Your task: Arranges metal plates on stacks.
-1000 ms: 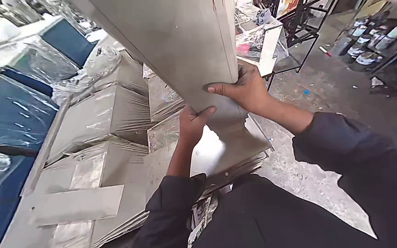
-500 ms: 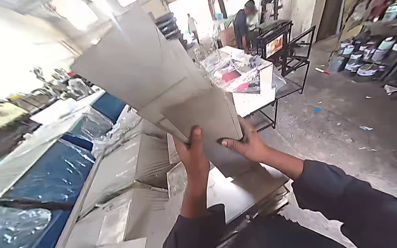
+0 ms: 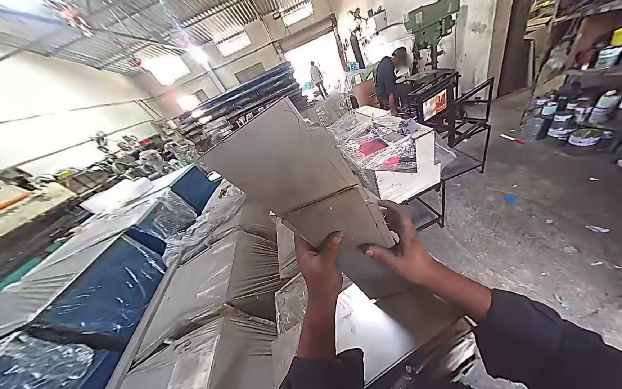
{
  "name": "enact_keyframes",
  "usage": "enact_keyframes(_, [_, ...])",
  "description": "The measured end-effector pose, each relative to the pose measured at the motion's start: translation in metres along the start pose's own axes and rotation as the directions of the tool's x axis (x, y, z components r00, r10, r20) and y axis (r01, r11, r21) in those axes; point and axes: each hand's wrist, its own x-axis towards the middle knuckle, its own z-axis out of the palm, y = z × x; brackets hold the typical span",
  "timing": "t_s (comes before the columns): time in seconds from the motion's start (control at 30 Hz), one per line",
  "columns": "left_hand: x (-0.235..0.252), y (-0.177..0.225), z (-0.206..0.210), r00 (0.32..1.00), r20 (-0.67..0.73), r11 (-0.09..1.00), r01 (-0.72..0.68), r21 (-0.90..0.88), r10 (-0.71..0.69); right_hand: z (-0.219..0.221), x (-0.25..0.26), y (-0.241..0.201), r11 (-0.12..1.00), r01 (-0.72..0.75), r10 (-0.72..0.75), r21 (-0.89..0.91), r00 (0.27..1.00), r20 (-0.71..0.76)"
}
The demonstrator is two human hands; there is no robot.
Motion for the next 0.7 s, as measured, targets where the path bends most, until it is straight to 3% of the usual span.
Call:
enact_keyframes(0.1, [-0.003,0.0,0.004,0.998,0.038,0.992,-0.05,0.116,0.046,-0.002,-0.008,-0.001,0.996,-0.083,0.085,-0.04,0.994,0.063])
enact_keyframes(0.23, [0.001,0.002,0.002,0.992,0.128,0.992,-0.012,0.128,-0.004,-0.01,-0.007,0.002,0.992,-0.086,0.068,0.088,0.98,0.187])
enact_keyframes(0.37, [0.003,-0.004,0.003,1.0,0.001,0.993,-0.006,0.119,0.006,-0.009,-0.017,0.019,0.985,-0.122,0.102,0.125,0.983,0.155])
enact_keyframes(0.47, [0.002,-0.007,0.004,0.999,-0.042,0.989,-0.001,0.148,0.007,-0.014,-0.019,0.025,0.993,-0.064,0.047,0.099,0.985,0.165])
enact_keyframes(0.57, [0.004,-0.008,0.003,1.0,-0.025,0.984,0.012,0.179,-0.007,-0.028,0.03,0.001,1.0,0.017,-0.016,-0.007,0.993,0.119])
enact_keyframes(0.7, [0.007,-0.011,0.004,1.0,0.01,0.979,-0.005,0.206,0.003,-0.036,0.132,-0.076,0.995,0.104,-0.102,0.003,0.966,0.239])
